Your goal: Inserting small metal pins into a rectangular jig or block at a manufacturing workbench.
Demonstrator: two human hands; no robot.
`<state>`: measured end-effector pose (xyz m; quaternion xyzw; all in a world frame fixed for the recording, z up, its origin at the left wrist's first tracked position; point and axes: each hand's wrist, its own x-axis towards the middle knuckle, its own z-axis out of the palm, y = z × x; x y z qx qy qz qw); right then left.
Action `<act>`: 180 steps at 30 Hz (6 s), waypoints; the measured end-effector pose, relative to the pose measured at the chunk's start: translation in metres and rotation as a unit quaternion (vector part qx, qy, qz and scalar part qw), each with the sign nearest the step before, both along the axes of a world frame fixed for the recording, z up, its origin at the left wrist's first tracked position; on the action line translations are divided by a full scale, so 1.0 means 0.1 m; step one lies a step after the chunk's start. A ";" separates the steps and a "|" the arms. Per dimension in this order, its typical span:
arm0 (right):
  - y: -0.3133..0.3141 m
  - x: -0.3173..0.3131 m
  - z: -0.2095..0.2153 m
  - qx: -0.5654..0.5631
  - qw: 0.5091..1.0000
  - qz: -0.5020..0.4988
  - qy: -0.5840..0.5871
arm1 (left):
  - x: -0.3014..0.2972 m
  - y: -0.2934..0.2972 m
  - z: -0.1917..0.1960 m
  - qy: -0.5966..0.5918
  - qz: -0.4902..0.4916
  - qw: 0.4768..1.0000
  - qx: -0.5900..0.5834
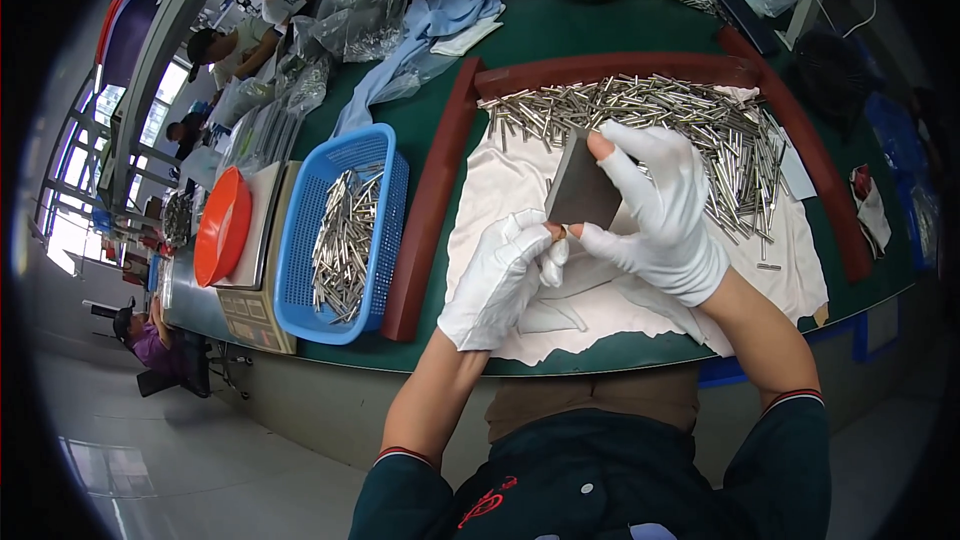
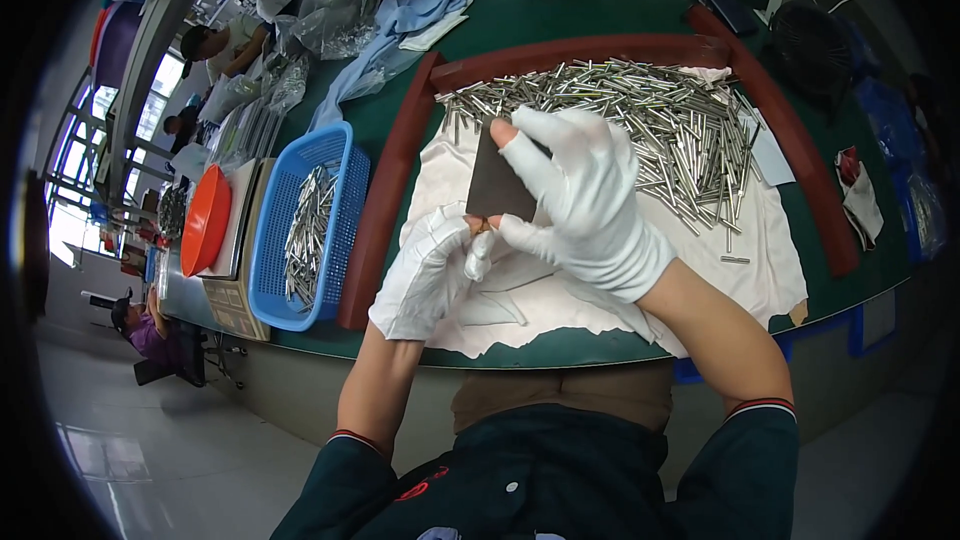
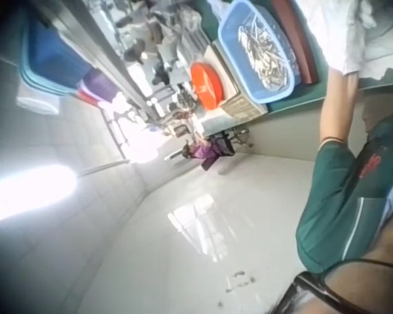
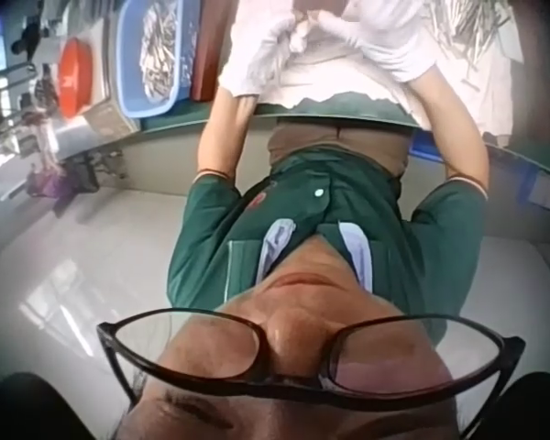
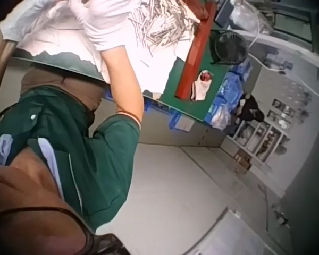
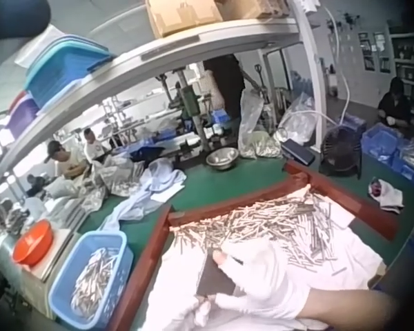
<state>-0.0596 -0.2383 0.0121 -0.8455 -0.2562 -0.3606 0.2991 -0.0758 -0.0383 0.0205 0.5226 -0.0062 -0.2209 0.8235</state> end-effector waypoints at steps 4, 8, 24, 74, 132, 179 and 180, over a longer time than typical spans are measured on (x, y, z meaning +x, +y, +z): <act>-0.05 0.01 0.05 0.083 0.986 -0.075 -0.126 | 0.01 0.04 -0.01 0.055 -0.025 0.995 -0.081; -0.09 0.11 -0.02 0.144 0.985 -0.076 -0.055 | -0.02 0.06 -0.03 0.025 -0.011 1.000 -0.008; 0.04 0.03 0.01 0.078 0.997 0.019 0.008 | 0.02 0.11 -0.12 -0.007 -0.031 0.998 -0.058; 0.03 -0.02 0.03 0.010 0.997 0.013 -0.077 | 0.07 0.02 -0.04 -0.039 -0.009 0.997 0.070; -0.57 0.47 -0.19 0.089 0.969 -0.163 -0.161 | -0.77 0.41 -1.08 -0.424 0.434 0.633 0.481; -0.71 0.66 -0.36 0.116 0.938 -0.275 -0.178 | -0.91 0.46 -0.93 -0.417 0.359 0.607 0.573; -0.72 0.66 -0.35 0.114 0.939 -0.270 -0.178 | -0.90 0.46 -0.93 -0.422 0.359 0.601 0.576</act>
